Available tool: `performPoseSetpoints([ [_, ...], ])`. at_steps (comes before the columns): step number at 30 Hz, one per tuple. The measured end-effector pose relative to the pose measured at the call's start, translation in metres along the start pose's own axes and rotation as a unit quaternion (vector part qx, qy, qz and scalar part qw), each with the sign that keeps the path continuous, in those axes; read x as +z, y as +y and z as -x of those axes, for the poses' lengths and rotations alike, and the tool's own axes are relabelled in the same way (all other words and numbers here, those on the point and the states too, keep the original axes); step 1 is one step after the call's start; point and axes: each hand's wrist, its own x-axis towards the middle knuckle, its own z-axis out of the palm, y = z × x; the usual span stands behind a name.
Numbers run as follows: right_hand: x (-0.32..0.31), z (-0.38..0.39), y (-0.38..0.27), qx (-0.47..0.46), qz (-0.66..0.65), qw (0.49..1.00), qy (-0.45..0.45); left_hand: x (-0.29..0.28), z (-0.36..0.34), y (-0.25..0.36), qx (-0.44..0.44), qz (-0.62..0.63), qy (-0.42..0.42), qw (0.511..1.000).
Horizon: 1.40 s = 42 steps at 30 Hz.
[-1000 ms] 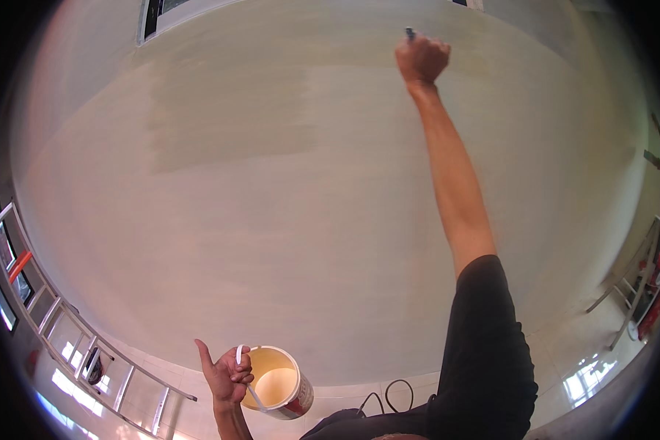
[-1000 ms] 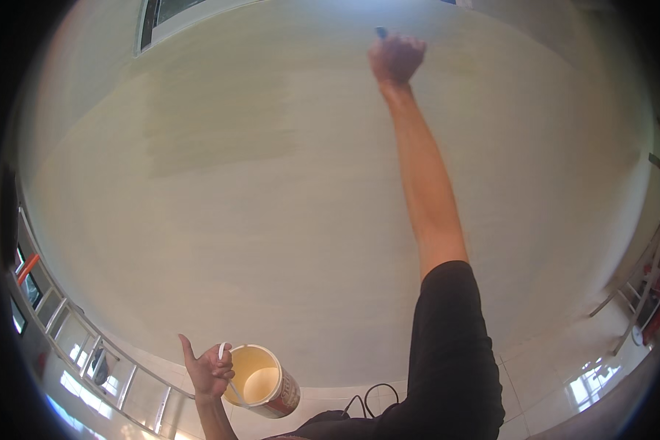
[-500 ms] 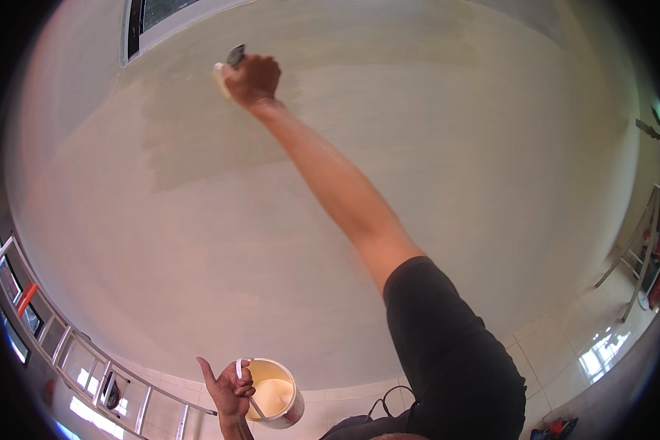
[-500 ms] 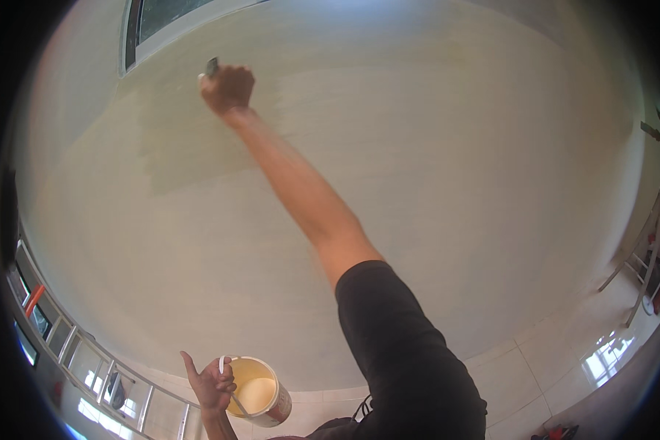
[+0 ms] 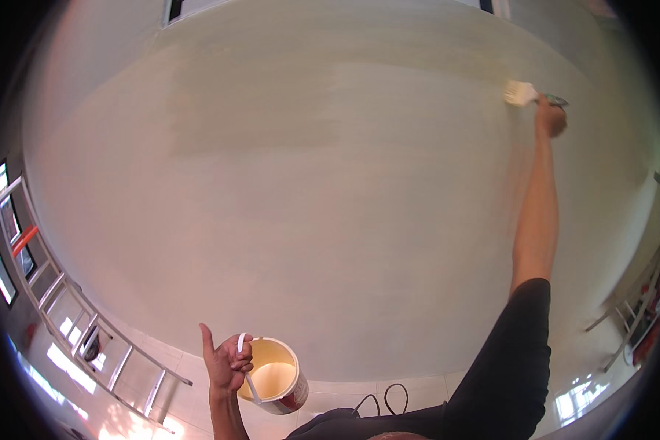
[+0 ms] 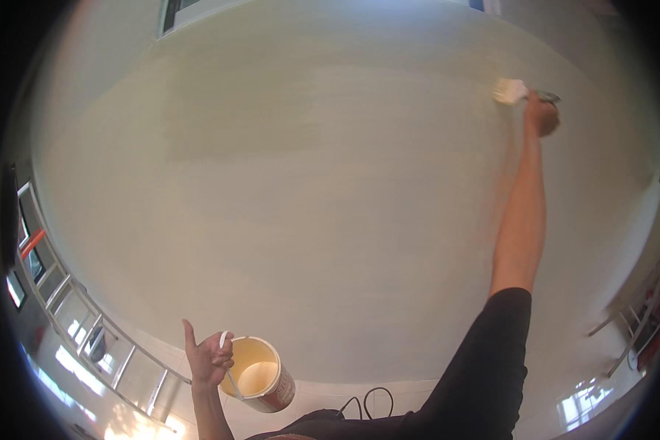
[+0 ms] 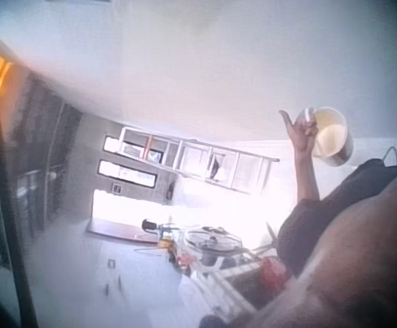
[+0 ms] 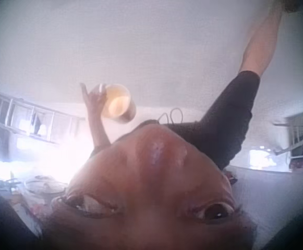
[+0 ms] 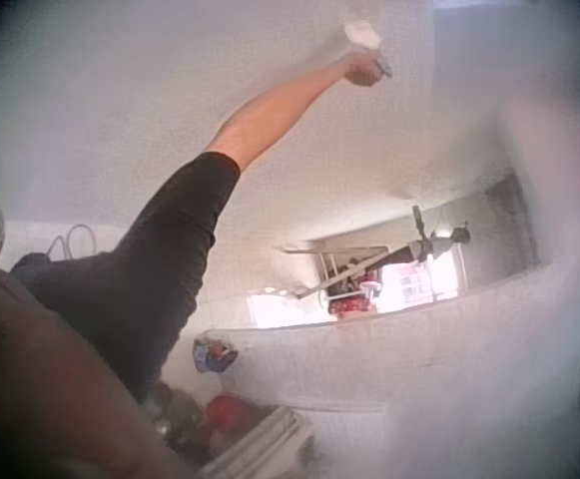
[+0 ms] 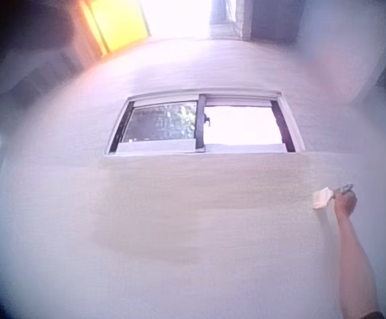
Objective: The person paints a ceiling using a paintbrush and a bucket of paint. They repeatedly dip the brush into the bucket and apply paint to the ceiling surface in broad strokes.
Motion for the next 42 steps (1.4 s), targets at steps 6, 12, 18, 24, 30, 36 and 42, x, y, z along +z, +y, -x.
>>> performPoseSetpoints([
  [6,-0.101,0.006,0.011,0.061,-0.149,0.983,-0.084,-0.007,-0.009,0.003,-0.054,0.006,-0.064,0.996],
  [12,-0.221,0.230,-0.056,0.088,-0.426,0.821,-0.370,-0.017,-0.007,0.011,-0.057,-0.033,-0.083,0.994],
  [18,-0.391,0.417,-0.100,0.153,-0.429,0.649,-0.610,-0.012,-0.018,0.018,-0.086,-0.067,-0.144,0.984],
  [24,-0.433,0.528,-0.108,0.120,-0.366,0.573,-0.723,-0.017,-0.021,0.020,-0.106,-0.069,-0.146,0.981],
  [30,-0.431,0.599,-0.108,-0.191,-0.244,0.552,-0.774,-0.021,-0.030,0.021,-0.139,-0.066,-0.173,0.973],
  [36,-0.435,0.629,-0.117,-0.263,-0.244,0.494,-0.792,-0.022,-0.032,0.020,-0.151,-0.060,-0.180,0.970],
  [42,-0.440,0.634,-0.119,-0.252,-0.207,0.464,-0.824,-0.023,-0.033,0.016,-0.152,-0.062,-0.174,0.971],
])
